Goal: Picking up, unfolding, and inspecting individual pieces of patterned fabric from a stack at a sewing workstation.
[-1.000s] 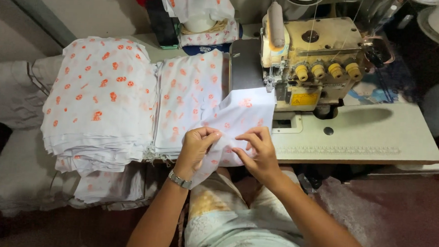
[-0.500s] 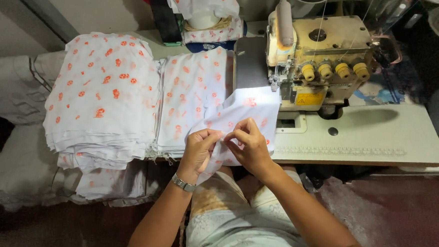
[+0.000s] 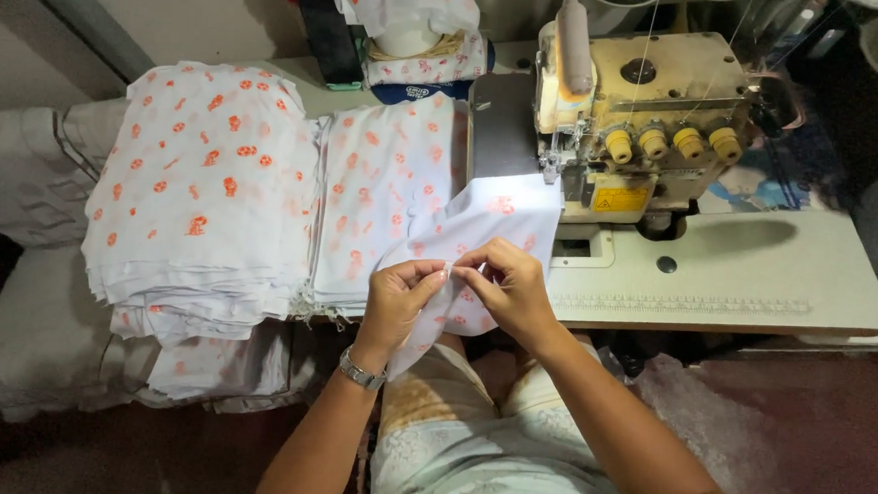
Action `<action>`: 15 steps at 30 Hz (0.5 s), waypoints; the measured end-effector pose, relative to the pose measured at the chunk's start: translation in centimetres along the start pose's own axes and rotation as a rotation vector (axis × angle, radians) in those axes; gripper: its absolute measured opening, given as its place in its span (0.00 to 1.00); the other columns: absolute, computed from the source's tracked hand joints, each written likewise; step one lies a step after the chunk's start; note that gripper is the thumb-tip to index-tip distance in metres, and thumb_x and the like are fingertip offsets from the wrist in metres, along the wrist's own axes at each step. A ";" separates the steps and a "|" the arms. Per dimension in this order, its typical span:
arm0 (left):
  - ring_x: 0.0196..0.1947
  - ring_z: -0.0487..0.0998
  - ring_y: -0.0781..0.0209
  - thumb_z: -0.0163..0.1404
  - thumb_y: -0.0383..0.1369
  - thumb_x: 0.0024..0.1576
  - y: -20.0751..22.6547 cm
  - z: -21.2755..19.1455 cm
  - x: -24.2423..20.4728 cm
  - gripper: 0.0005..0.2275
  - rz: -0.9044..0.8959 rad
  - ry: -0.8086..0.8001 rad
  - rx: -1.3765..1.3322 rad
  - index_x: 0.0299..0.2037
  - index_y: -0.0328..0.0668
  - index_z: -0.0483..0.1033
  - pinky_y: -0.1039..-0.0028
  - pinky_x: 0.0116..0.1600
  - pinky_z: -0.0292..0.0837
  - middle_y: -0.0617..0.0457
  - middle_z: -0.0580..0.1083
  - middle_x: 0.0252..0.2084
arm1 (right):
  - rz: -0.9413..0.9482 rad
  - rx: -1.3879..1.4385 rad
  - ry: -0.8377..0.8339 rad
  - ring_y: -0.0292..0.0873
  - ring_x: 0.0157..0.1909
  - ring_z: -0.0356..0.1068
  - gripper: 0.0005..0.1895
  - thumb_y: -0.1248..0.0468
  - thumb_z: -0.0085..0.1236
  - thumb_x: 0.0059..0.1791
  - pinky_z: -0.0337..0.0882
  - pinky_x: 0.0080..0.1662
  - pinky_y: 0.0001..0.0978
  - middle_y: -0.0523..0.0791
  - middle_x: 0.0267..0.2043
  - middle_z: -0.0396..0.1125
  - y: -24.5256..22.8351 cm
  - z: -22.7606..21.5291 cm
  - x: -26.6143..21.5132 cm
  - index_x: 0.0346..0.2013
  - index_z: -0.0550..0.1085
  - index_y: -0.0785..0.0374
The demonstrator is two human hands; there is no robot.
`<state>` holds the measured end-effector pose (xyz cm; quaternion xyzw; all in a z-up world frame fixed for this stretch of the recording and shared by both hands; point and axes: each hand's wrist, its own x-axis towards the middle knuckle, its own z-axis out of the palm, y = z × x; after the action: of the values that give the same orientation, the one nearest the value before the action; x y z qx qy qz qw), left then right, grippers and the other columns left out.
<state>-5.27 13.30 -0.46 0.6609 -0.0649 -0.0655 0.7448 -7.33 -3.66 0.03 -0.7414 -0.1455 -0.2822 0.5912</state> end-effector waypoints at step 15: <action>0.28 0.75 0.72 0.60 0.25 0.50 1.7 0.9 -1.2 0.10 0.103 -0.035 0.098 0.41 0.28 0.81 0.80 0.36 0.76 0.47 0.79 0.27 | 0.005 -0.015 0.051 0.36 0.18 0.62 0.03 0.67 0.67 0.42 0.59 0.24 0.23 0.43 0.23 0.66 -0.4 0.3 -0.4 0.27 0.79 0.59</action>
<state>-6.61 12.83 1.33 0.6912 -0.1152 -0.0353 0.7126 -7.79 -3.23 0.09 -0.7387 -0.1264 -0.3007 0.5898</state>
